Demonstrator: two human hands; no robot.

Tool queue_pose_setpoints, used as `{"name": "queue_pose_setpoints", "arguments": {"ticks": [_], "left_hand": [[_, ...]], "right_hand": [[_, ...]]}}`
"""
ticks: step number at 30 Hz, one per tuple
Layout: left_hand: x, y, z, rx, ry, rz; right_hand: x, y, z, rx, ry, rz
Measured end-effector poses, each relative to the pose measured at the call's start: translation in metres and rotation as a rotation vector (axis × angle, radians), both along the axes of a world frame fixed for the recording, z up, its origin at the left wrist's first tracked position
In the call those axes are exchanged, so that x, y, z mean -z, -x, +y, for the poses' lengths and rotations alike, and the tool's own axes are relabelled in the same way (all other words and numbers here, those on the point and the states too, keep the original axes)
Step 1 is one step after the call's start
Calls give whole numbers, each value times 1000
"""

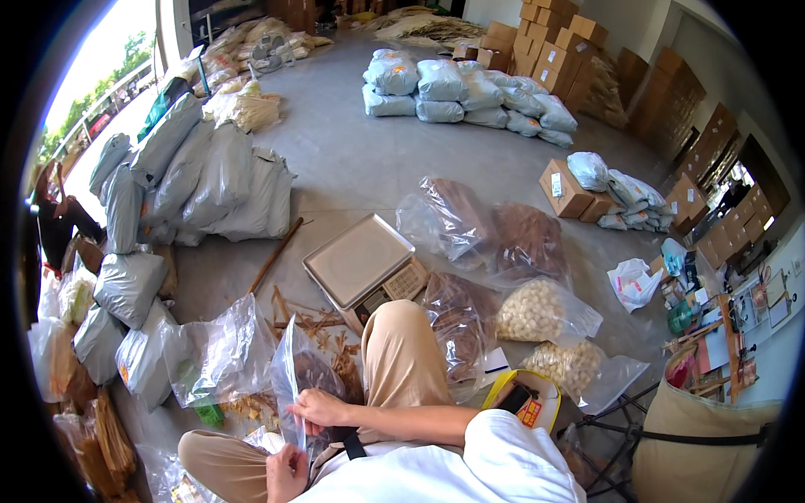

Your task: The person sorts and packages brown bark strips into clear plastic bags by hand, using a digital scale to weigh the contents.

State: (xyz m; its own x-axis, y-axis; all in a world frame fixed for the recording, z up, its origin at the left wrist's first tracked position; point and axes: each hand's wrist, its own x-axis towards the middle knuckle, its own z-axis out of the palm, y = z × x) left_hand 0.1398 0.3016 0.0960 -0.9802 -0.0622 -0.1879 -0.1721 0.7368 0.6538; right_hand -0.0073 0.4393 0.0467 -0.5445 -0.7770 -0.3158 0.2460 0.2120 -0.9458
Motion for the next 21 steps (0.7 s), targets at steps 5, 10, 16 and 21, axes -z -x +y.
{"name": "queue_pose_setpoints", "arguments": {"ticks": [5, 10, 16, 21], "left_hand": [[-59, 17, -25, 36, -103, 207], [-77, 27, -82, -184, 52, 377], [-39, 26, -146, -260, 305, 442], [-24, 33, -138, -44, 805, 199]], "right_hand": [[-23, 46, 2, 252, 188, 9], [-88, 126, 53, 554, 319, 186], [-172, 219, 151, 924, 407, 502], [-196, 287, 254, 1155, 352, 806]]}}
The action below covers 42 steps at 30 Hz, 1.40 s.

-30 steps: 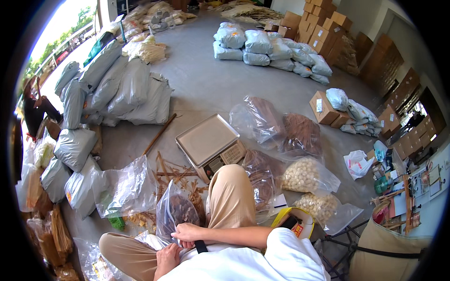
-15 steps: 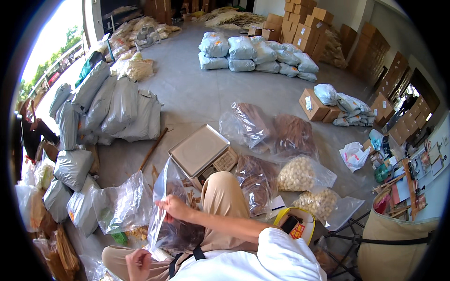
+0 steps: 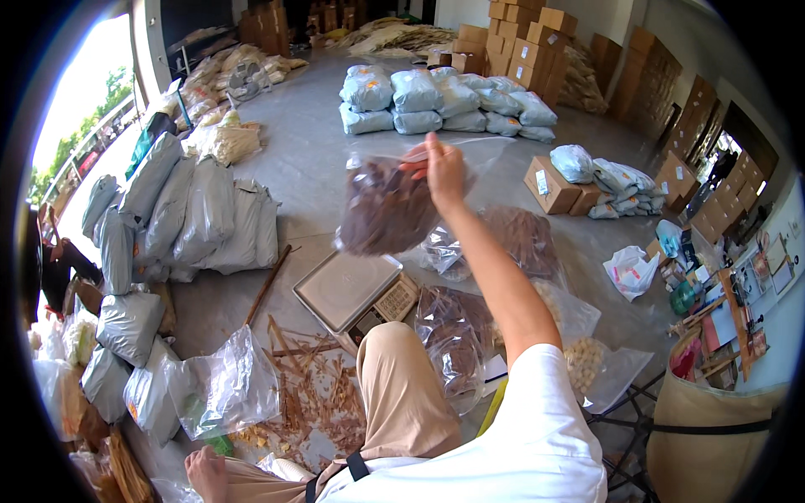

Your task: The person sorts and packages brown bark strips into clear plastic bags by hand, using a digital scale to weigh the contents.

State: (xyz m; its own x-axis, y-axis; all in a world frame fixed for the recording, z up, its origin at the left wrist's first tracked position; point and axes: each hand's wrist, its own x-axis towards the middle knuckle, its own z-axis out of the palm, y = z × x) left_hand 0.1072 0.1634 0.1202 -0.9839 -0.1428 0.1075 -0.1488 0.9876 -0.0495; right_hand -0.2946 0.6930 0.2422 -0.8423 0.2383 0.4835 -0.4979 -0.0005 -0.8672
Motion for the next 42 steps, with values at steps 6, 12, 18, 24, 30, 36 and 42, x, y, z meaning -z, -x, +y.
{"name": "queue_pose_setpoints", "arguments": {"ticks": [6, 12, 18, 24, 30, 36, 42], "left_hand": [[-1, 7, 3, -40, -39, 21], [-4, 11, 11, -54, -48, 11], [9, 25, 21, 21, -99, 132], [14, 23, 8, -21, -136, 51], [21, 27, 12, 40, -109, 120], [4, 16, 14, -59, -76, 68], [11, 19, 15, 0, -71, 121]], "right_hand": [[88, 35, 151, 282, -292, -207], [293, -45, 227, 263, -439, -1111], [413, -208, 181, 188, -629, -841], [421, -349, 91, 194, -476, -1094], [503, -392, 57, -267, 359, -1365], [445, -321, -8, -29, 665, -1079], [416, -290, 5, 170, 497, -924]]}}
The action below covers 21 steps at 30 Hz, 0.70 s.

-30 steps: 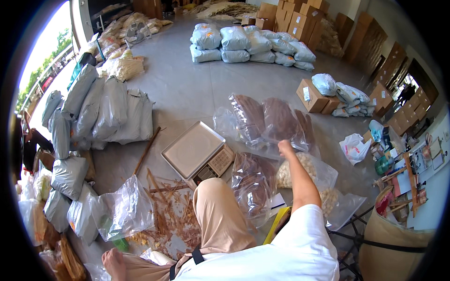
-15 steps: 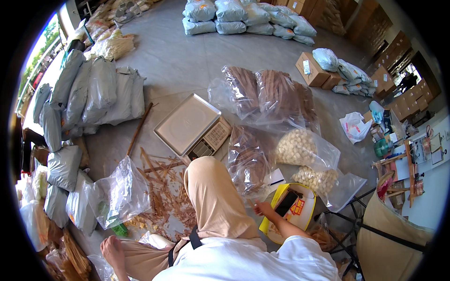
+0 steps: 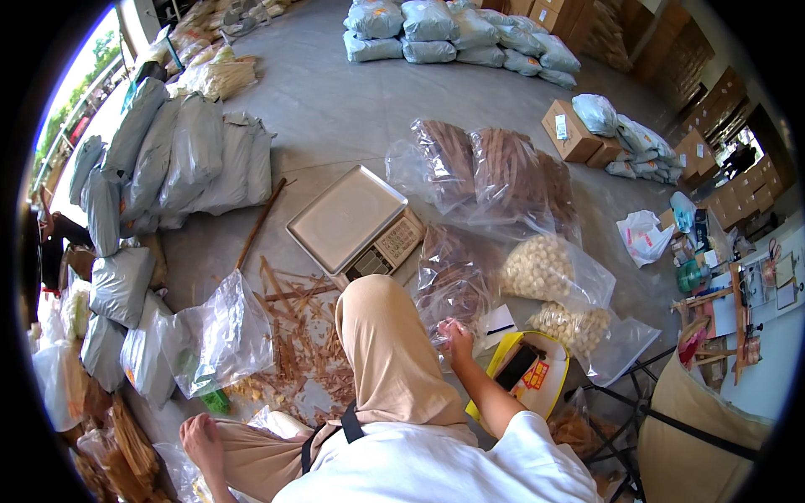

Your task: The person sorts and packages brown bark strips into clear plastic bags by hand, using a digital scale to weigh the contents.

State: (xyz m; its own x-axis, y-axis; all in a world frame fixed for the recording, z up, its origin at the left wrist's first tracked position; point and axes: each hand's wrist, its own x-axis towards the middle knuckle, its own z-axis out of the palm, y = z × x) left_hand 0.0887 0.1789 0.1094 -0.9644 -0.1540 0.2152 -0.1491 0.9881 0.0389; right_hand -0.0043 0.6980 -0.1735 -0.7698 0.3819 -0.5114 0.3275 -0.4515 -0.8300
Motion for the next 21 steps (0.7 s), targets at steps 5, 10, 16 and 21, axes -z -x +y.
{"name": "queue_pose_setpoints", "arguments": {"ticks": [5, 10, 16, 21], "left_hand": [[1, -3, 0, 0, -13, 14], [-3, -3, 2, -8, -39, 2], [-2, 0, 2, 15, -62, -11], [-5, 1, 3, 10, -81, -19]], "right_hand": [[-41, 13, 4, 17, -159, 22], [-96, 34, 1, 65, -289, 56], [-146, 59, 4, 205, -255, 299], [-205, 69, 7, 252, -391, 431]]}}
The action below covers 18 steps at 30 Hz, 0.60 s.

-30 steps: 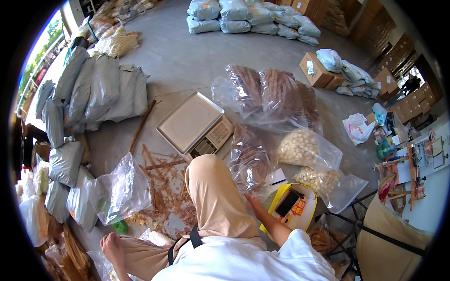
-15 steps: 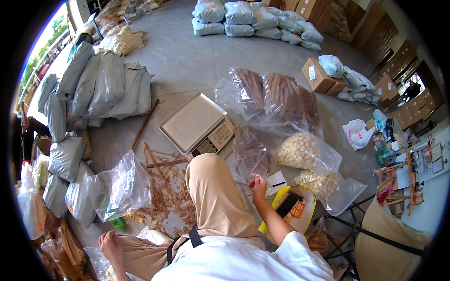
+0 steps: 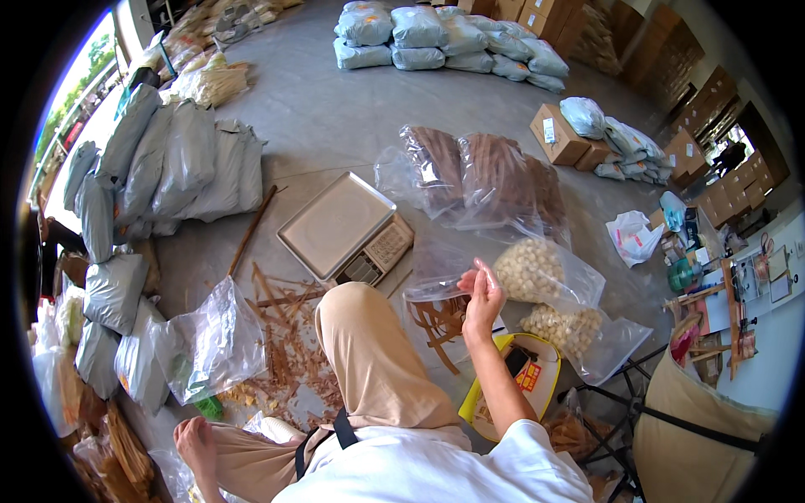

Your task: The person sorts and packages brown bark strips into clear plastic bags by hand, using a digital scale to weigh the contents.

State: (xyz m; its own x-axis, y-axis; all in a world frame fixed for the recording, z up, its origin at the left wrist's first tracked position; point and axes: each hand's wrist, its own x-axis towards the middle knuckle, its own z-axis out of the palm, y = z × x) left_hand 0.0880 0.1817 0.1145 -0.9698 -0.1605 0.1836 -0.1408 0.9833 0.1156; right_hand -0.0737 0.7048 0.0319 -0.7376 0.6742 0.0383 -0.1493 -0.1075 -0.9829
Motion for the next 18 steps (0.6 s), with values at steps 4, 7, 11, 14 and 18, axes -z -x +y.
{"name": "queue_pose_setpoints", "arguments": {"ticks": [4, 7, 11, 14, 18], "left_hand": [[0, 5, -4, 34, -61, -53], [0, 13, -3, 55, -162, -93], [-7, 25, 18, 100, -298, -125], [-8, 28, 28, 163, -349, -105], [-23, 40, 47, 206, -426, -122]], "right_hand": [[-35, 6, 5, -26, -38, 89], [-56, 14, 9, -110, -84, 156], [-86, 25, -1, -259, -83, 188], [-106, 30, -8, -383, -44, 190], [-128, 30, -17, -476, -58, 192]]}}
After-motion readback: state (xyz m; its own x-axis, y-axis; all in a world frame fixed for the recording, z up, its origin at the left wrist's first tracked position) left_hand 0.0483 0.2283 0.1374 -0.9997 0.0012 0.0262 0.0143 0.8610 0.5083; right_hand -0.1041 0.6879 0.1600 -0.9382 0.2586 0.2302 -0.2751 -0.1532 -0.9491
